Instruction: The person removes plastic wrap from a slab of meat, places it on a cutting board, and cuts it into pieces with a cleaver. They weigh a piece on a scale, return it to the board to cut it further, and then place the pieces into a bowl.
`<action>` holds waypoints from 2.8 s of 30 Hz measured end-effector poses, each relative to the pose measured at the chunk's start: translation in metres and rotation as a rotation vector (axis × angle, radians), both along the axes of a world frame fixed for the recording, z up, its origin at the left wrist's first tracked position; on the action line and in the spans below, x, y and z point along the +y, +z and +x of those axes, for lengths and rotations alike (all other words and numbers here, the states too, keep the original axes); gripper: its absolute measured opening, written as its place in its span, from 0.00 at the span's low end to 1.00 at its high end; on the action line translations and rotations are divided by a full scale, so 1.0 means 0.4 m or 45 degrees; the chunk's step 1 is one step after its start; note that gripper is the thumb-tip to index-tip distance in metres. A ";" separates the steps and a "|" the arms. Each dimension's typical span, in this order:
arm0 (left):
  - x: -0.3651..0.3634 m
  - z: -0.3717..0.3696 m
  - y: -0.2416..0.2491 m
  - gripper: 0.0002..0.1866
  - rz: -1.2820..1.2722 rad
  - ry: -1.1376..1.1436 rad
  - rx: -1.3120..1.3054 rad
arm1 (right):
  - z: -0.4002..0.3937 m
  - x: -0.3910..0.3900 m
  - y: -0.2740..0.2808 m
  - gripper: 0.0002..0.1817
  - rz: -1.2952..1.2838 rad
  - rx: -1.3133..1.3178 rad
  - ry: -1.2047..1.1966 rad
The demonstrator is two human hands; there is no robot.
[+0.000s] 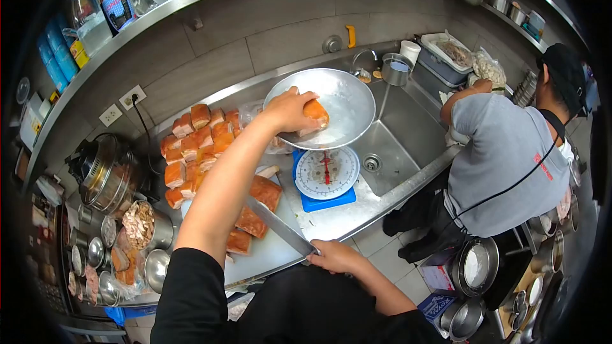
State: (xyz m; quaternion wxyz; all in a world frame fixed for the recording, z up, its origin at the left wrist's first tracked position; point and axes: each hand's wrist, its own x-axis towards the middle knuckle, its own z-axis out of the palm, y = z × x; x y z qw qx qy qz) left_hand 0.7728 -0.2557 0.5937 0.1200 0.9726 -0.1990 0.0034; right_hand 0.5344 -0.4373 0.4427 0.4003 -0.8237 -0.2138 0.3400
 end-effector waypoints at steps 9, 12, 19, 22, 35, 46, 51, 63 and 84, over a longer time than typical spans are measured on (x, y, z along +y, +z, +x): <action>0.010 0.004 -0.018 0.53 0.014 0.010 -0.025 | 0.023 0.000 -0.004 0.20 -0.025 -0.014 0.090; 0.009 0.007 -0.020 0.55 0.040 -0.011 -0.045 | 0.024 0.002 0.003 0.19 -0.028 -0.013 0.105; 0.002 0.014 -0.006 0.57 0.031 -0.012 -0.023 | 0.025 -0.004 0.002 0.19 -0.022 -0.028 0.100; -0.005 0.012 -0.007 0.53 0.051 -0.008 -0.071 | 0.024 -0.008 -0.003 0.18 -0.010 -0.006 0.087; 0.331 -0.131 0.176 0.42 -0.840 0.049 0.008 | 0.025 -0.026 0.006 0.17 -0.067 0.144 0.020; 0.799 -0.313 -0.124 0.43 -0.433 0.542 -0.007 | 0.045 0.003 0.004 0.20 -0.099 0.170 0.071; 0.795 -0.319 -0.270 0.42 -0.448 0.700 0.233 | 0.049 0.030 0.004 0.20 -0.143 0.224 0.029; 0.728 0.084 -0.297 0.41 -0.162 0.382 -0.201 | 0.040 0.055 0.001 0.20 -0.176 0.306 -0.085; 0.822 -0.531 -0.412 0.15 -1.222 1.026 -0.459 | 0.129 0.047 0.005 0.19 -0.080 0.319 0.015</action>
